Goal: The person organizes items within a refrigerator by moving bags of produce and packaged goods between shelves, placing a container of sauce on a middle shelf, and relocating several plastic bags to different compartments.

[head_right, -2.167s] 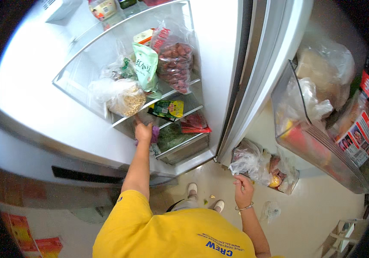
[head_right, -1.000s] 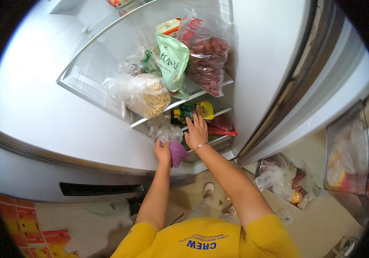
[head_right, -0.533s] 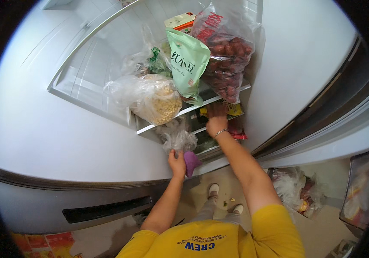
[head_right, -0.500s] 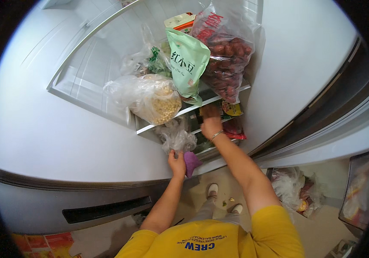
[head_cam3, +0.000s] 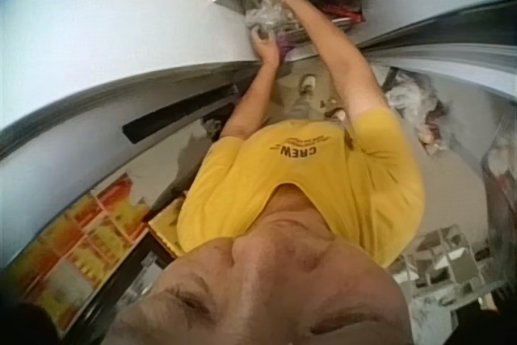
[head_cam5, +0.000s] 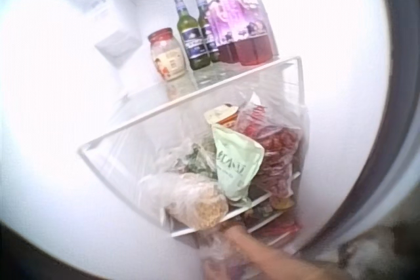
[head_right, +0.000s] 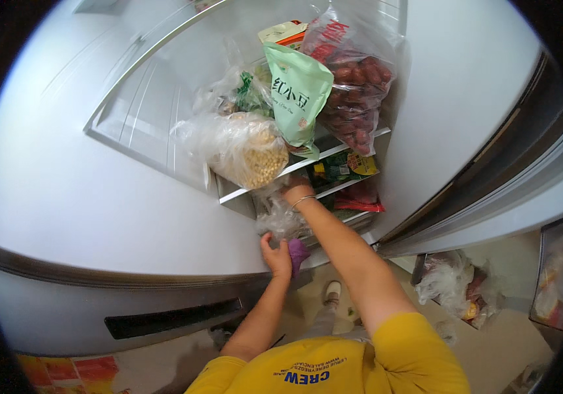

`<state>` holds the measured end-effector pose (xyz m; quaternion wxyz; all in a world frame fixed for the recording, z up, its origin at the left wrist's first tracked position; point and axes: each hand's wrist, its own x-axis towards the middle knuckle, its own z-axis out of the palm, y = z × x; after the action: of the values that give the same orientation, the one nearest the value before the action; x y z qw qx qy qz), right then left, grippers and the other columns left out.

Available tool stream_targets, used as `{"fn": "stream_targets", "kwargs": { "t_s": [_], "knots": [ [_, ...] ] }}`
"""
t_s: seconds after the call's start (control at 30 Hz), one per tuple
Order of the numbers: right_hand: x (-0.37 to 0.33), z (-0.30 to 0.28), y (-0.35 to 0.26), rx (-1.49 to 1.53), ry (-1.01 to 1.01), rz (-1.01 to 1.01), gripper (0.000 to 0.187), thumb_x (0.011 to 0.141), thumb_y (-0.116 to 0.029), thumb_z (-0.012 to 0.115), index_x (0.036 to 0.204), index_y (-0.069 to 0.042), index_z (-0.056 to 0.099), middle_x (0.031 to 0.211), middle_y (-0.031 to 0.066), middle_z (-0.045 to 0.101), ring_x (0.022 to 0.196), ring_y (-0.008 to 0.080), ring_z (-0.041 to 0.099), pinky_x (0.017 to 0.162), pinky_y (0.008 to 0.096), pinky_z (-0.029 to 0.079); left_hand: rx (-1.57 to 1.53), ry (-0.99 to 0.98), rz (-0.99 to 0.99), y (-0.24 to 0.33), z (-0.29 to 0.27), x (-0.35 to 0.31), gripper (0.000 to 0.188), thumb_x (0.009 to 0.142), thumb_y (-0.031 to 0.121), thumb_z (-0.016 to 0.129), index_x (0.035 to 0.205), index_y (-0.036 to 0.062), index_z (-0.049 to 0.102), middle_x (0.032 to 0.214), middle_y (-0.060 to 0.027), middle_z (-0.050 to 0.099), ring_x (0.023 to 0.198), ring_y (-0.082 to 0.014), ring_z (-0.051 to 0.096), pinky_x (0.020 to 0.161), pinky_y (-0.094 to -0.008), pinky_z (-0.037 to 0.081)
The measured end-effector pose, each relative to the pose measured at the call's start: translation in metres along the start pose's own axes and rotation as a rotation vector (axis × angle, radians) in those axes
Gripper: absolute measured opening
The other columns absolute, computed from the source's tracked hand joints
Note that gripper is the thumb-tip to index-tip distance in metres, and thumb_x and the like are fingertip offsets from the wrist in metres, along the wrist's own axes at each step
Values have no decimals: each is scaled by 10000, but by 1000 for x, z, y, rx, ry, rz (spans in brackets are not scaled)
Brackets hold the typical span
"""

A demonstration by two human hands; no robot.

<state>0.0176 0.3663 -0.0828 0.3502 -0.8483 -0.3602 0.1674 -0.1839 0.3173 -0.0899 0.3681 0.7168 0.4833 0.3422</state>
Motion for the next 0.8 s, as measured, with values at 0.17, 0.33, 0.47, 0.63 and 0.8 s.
{"fn": "stream_targets", "kwargs": {
  "t_s": [0.17, 0.33, 0.47, 0.63, 0.8],
  "knots": [
    [-21, -27, 50, 385, -3, 76, 366, 770, -317, 650, 912, 20, 621, 890, 144, 647, 821, 262, 612, 736, 345, 473, -705, 36, -482, -5, 7, -11, 732, 813, 272, 652, 1359, -4, 249, 1260, -214, 421, 1116, -297, 462, 936, -371, 378],
    [-49, -55, 19, 660, -165, 301, 355, 817, -315, 634, 943, 17, 621, 834, 52, 632, 756, 132, 566, 682, 293, 458, -427, -153, -577, 12, 16, 20, 774, 807, 306, 669, 1349, -48, 246, 1285, -199, 411, 1139, -293, 459, 936, -373, 391],
    [-64, -49, 24, 937, -186, 255, 366, 814, -329, 638, 959, 7, 618, 847, 47, 630, 729, 137, 560, 666, 290, 452, -898, -445, -732, 4, 30, 28, 624, 775, 212, 691, 1260, -33, 385, 1173, -161, 514, 1056, -259, 520, 894, -356, 420],
    [-112, -90, 1, 737, -140, 88, 336, 828, -285, 640, 1020, -10, 616, 898, 40, 634, 800, 121, 565, 716, 294, 461, -575, -444, -431, 23, 4, 3, 372, 739, 53, 623, 1089, -19, 519, 997, -109, 603, 893, -196, 571, 792, -310, 452],
    [-186, -129, 16, 1022, -80, 223, 332, 758, -108, 686, 1062, -8, 602, 958, 39, 630, 856, 127, 577, 750, 278, 469, -576, -620, -253, 23, -33, -31, 402, 741, 9, 542, 1140, -30, 510, 1007, -114, 599, 874, -180, 568, 769, -283, 454]
  ]
}}
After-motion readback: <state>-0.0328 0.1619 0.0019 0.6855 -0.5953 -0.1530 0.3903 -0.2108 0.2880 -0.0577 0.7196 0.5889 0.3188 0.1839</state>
